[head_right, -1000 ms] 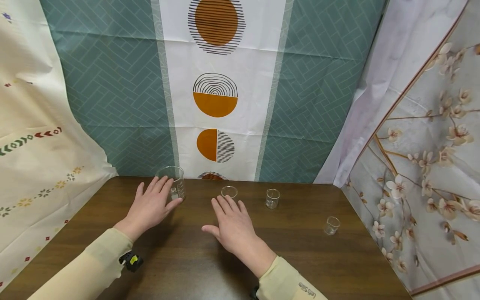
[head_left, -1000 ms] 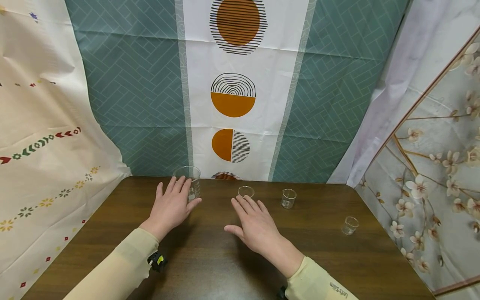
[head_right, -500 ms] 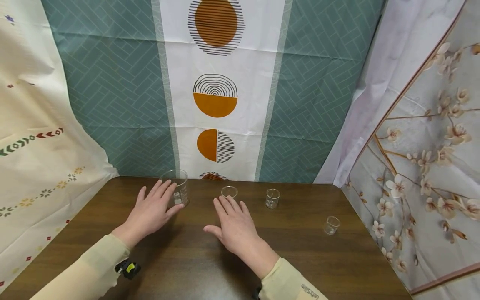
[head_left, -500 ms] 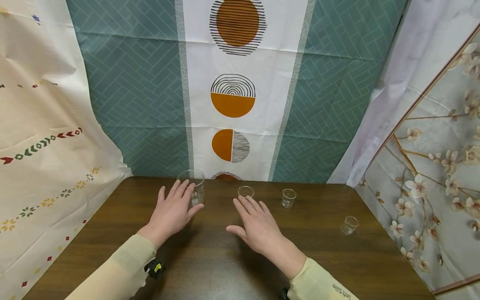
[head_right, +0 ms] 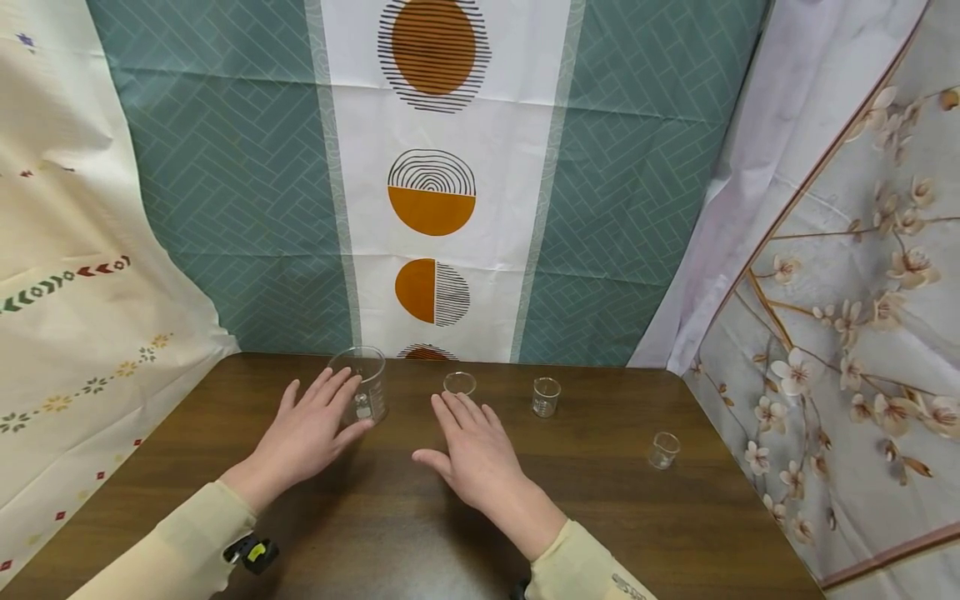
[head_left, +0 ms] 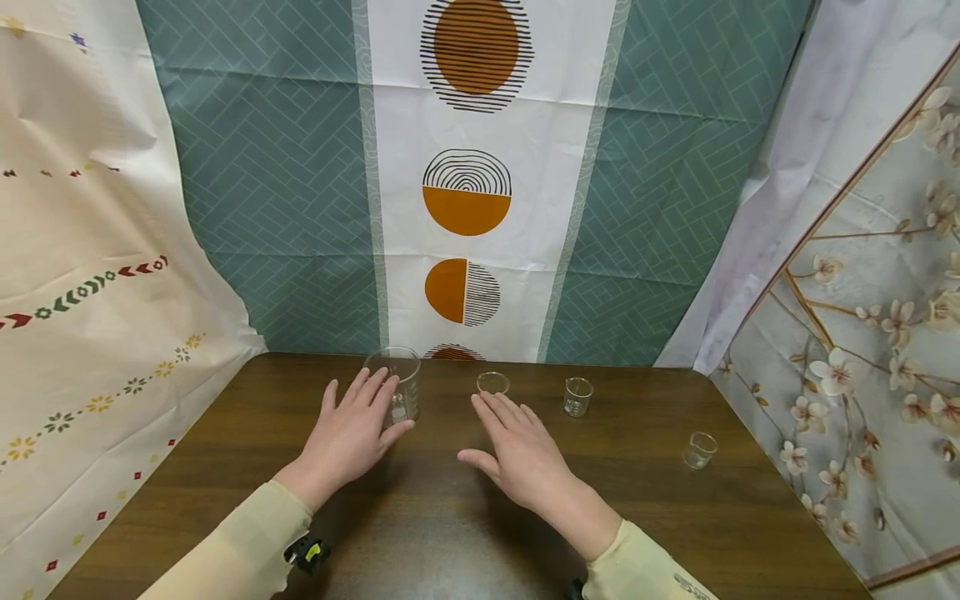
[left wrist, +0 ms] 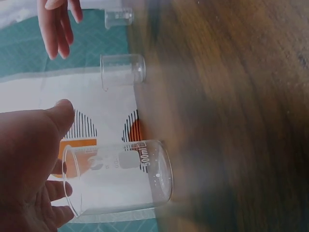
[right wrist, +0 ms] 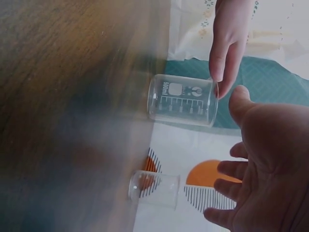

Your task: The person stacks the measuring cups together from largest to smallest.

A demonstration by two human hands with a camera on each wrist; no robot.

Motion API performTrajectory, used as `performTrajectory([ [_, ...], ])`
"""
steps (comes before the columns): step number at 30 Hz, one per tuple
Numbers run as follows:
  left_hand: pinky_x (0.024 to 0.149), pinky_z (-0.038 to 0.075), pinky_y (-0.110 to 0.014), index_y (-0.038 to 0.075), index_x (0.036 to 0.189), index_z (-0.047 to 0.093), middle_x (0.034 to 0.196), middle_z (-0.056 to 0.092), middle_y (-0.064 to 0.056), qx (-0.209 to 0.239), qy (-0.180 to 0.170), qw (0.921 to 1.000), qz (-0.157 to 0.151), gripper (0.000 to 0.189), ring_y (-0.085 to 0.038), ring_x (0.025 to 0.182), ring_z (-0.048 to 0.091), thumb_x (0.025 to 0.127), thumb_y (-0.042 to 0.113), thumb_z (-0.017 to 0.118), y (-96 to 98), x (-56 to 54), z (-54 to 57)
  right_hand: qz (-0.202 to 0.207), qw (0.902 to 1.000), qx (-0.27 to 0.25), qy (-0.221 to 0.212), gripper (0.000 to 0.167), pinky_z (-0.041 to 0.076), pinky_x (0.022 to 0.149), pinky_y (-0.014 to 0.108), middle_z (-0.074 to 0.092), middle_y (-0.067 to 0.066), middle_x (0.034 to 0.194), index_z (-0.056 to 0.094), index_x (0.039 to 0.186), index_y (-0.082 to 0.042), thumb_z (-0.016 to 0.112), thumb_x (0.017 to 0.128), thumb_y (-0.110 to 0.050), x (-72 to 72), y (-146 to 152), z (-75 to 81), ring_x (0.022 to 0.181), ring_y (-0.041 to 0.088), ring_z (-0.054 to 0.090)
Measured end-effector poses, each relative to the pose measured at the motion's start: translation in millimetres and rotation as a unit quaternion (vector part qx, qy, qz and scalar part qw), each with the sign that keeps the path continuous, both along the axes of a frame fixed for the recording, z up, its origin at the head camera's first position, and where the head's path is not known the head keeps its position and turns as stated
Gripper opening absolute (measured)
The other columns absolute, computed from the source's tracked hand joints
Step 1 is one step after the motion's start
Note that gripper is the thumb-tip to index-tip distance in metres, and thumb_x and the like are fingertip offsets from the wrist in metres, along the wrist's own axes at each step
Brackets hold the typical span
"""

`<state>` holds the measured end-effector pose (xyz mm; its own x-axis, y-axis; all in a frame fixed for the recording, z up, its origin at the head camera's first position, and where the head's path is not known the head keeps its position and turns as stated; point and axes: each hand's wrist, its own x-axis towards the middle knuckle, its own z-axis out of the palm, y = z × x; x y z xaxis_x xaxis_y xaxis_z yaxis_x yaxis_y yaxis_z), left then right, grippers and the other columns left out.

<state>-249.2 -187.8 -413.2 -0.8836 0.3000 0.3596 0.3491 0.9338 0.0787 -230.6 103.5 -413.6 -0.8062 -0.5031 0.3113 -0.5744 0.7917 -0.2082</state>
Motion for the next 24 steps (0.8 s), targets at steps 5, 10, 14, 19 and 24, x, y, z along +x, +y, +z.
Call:
performTrajectory([
  [5, 0.121, 0.024, -0.081, 0.002, 0.163, 0.051, 0.169, 0.046, -0.022, 0.0, 0.005, 1.0, -0.008, 0.079, -0.047, 0.159, 0.037, 0.106, 0.053, 0.072, 2.2, 4.0, -1.1, 0.013, 0.9998, -0.009, 0.01, 0.083, 0.033, 0.127, 0.061, 0.043, 0.016, 0.172, 0.043, 0.169, -0.004, 0.071, 0.106, -0.052, 0.7, 2.4, -0.2, 0.16, 0.038, 0.038],
  [10, 0.122, 0.022, -0.08, 0.002, 0.163, 0.051, 0.169, 0.046, -0.022, 0.0, 0.004, 0.9999, -0.011, 0.08, -0.047, 0.16, 0.036, 0.106, 0.053, 0.072, 3.9, 7.4, -1.4, 0.021, 0.9996, -0.019, 0.009, 0.083, 0.036, 0.125, 0.062, 0.044, 0.017, 0.172, 0.043, 0.168, -0.002, 0.072, 0.106, -0.05, 1.1, 3.9, -0.8, 0.159, 0.039, 0.04],
  [14, 0.122, 0.022, -0.081, 0.002, 0.163, 0.051, 0.17, 0.045, -0.021, 0.001, 0.006, 0.9999, -0.016, 0.08, -0.047, 0.16, 0.036, 0.106, 0.053, 0.072, 5.3, 10.0, -2.0, 0.02, 0.9995, -0.023, -0.003, 0.084, 0.036, 0.125, 0.062, 0.042, 0.017, 0.173, 0.042, 0.169, -0.003, 0.071, 0.107, -0.051, 1.0, 4.8, -2.2, 0.158, 0.039, 0.041],
  [19, 0.122, 0.023, -0.08, 0.003, 0.163, 0.052, 0.169, 0.047, -0.021, 0.003, 0.016, 0.9996, -0.024, 0.08, -0.046, 0.159, 0.037, 0.105, 0.053, 0.074, 7.8, 13.5, -3.0, 0.013, 0.9993, -0.028, -0.019, 0.083, 0.035, 0.126, 0.061, 0.041, 0.014, 0.174, 0.04, 0.171, -0.005, 0.069, 0.108, -0.052, 0.2, 5.9, -4.9, 0.157, 0.039, 0.043],
  [24, 0.122, 0.024, -0.079, 0.004, 0.163, 0.052, 0.169, 0.047, -0.02, -0.002, 0.02, 0.9993, -0.03, 0.08, -0.045, 0.159, 0.038, 0.104, 0.054, 0.074, 10.5, 18.1, -4.4, 0.013, 0.9989, -0.034, -0.029, 0.083, 0.036, 0.126, 0.06, 0.041, 0.014, 0.174, 0.038, 0.171, -0.006, 0.068, 0.108, -0.051, 0.9, 7.4, -6.6, 0.157, 0.039, 0.044],
])
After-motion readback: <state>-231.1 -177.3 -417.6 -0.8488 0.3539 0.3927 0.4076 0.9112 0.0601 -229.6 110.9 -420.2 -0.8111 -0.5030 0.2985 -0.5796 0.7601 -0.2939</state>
